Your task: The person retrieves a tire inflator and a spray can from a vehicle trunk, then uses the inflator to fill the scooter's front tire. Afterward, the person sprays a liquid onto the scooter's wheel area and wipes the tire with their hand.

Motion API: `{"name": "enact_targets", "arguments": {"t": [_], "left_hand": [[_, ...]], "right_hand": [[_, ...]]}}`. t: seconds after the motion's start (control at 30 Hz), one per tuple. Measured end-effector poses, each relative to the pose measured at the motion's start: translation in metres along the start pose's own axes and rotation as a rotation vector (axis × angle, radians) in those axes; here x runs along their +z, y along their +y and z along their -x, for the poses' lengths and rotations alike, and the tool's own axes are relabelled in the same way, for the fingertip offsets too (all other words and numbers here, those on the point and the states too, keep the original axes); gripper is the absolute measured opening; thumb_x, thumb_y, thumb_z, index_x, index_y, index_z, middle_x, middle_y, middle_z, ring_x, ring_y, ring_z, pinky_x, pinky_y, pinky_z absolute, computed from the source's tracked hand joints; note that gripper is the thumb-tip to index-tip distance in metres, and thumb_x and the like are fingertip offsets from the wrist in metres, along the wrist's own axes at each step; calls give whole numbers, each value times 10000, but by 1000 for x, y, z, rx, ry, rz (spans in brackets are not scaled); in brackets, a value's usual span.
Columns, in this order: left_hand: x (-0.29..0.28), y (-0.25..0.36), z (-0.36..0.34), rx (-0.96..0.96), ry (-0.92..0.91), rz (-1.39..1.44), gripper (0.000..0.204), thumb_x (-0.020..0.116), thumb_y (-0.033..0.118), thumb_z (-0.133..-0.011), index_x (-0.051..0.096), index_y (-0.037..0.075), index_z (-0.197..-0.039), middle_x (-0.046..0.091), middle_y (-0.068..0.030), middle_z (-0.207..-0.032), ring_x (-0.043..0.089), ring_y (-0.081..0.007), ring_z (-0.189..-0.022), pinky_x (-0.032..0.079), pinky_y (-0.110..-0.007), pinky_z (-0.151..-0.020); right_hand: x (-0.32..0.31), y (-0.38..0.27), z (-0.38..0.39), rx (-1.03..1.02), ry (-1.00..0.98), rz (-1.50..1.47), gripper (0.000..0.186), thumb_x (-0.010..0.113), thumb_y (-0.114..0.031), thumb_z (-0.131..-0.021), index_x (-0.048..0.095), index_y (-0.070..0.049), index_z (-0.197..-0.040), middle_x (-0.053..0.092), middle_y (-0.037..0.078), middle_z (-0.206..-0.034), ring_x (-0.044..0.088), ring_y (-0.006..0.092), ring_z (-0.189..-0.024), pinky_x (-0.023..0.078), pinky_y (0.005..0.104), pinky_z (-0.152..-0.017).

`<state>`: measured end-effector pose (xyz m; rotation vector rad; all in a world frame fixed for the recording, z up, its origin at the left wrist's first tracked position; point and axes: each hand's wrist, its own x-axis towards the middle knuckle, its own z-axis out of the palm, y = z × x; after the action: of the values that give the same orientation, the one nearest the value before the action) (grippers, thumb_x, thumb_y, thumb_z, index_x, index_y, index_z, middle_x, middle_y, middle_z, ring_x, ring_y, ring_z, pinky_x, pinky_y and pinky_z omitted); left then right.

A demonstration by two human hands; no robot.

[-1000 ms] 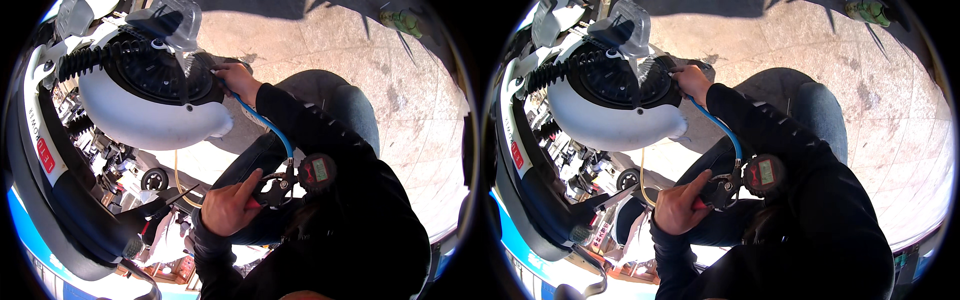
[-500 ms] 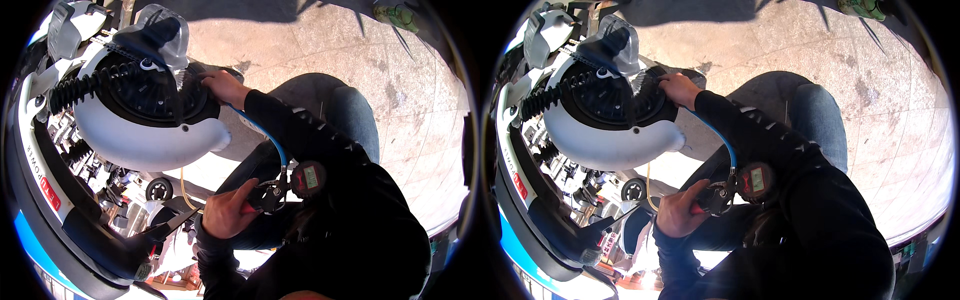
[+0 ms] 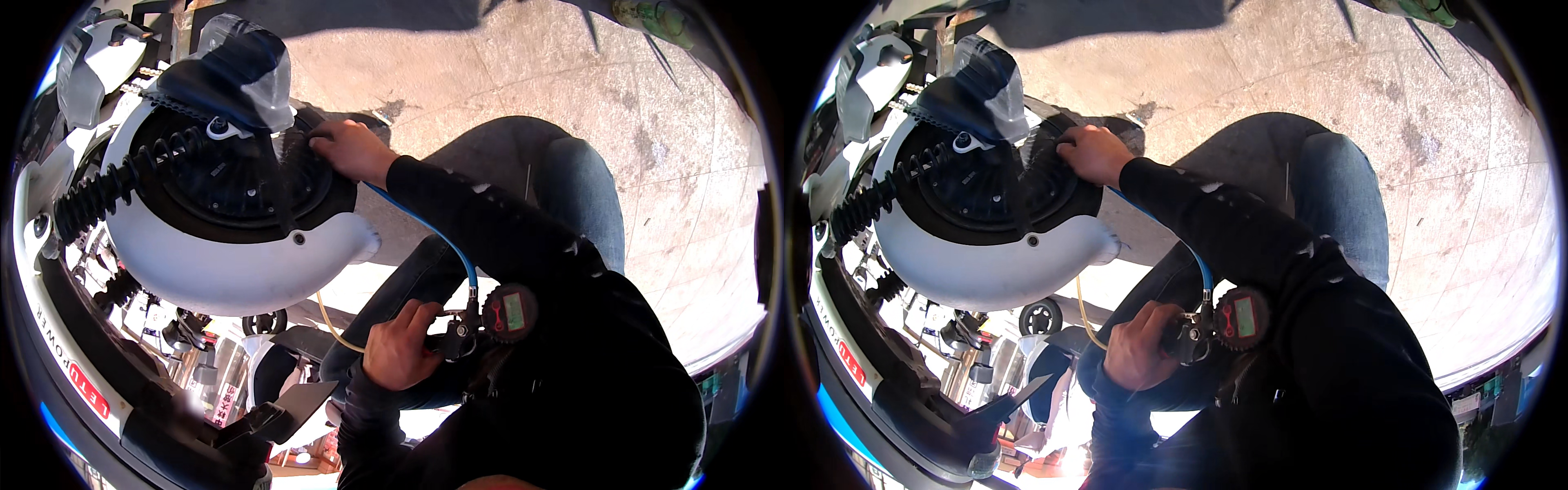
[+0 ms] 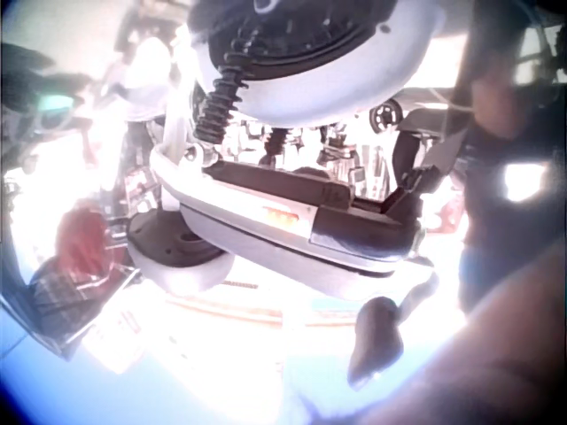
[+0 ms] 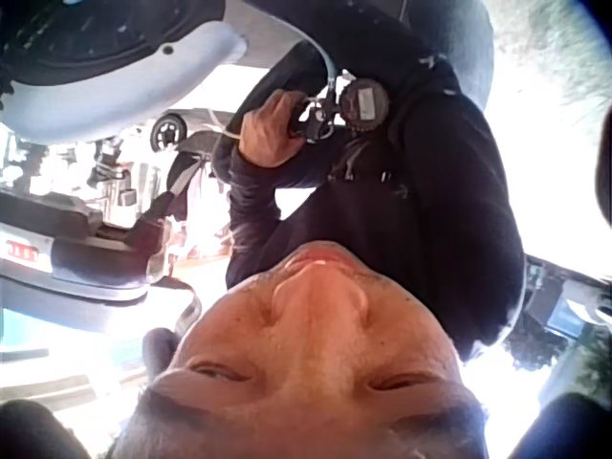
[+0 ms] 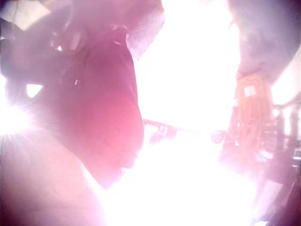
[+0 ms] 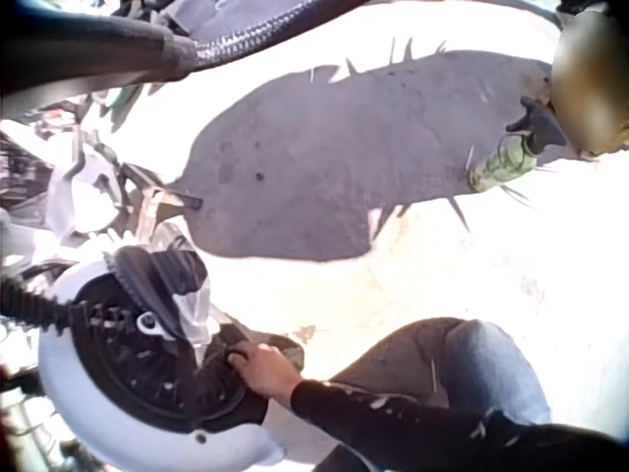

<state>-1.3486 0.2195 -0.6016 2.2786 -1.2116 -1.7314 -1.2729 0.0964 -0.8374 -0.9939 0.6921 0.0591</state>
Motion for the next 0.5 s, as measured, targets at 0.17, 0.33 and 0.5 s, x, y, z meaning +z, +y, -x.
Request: {"name": "enact_targets", "arguments": {"t": [0.17,0.33,0.5], "left_hand": [[5,-6,0,28,26,24,529,774,70,-643,581,73,-1135,609,-90,-961,666,-315,-669,538,-395,-569],[2,-8,-2,24,5,6,470,772,70,-644,593,70,-1079,612,-85,-933,664,-308,-662,531,-390,-555],[-1,-6,0,16,6,-1,432,772,74,-644,591,70,-1036,612,-85,-898,658,-309,-645,521,-388,-544]], "right_hand": [[-3,-13,6,111,-40,-47,367,560,-307,-949,694,-60,-1185,729,199,-979,729,292,-721,595,382,-737],[-2,-7,2,71,0,-20,367,560,-299,-953,689,-54,-1194,732,187,-941,726,288,-702,597,386,-713],[1,-11,5,85,-4,-46,366,559,-297,-952,693,-51,-1187,734,192,-927,727,287,-709,596,381,-734]]}}
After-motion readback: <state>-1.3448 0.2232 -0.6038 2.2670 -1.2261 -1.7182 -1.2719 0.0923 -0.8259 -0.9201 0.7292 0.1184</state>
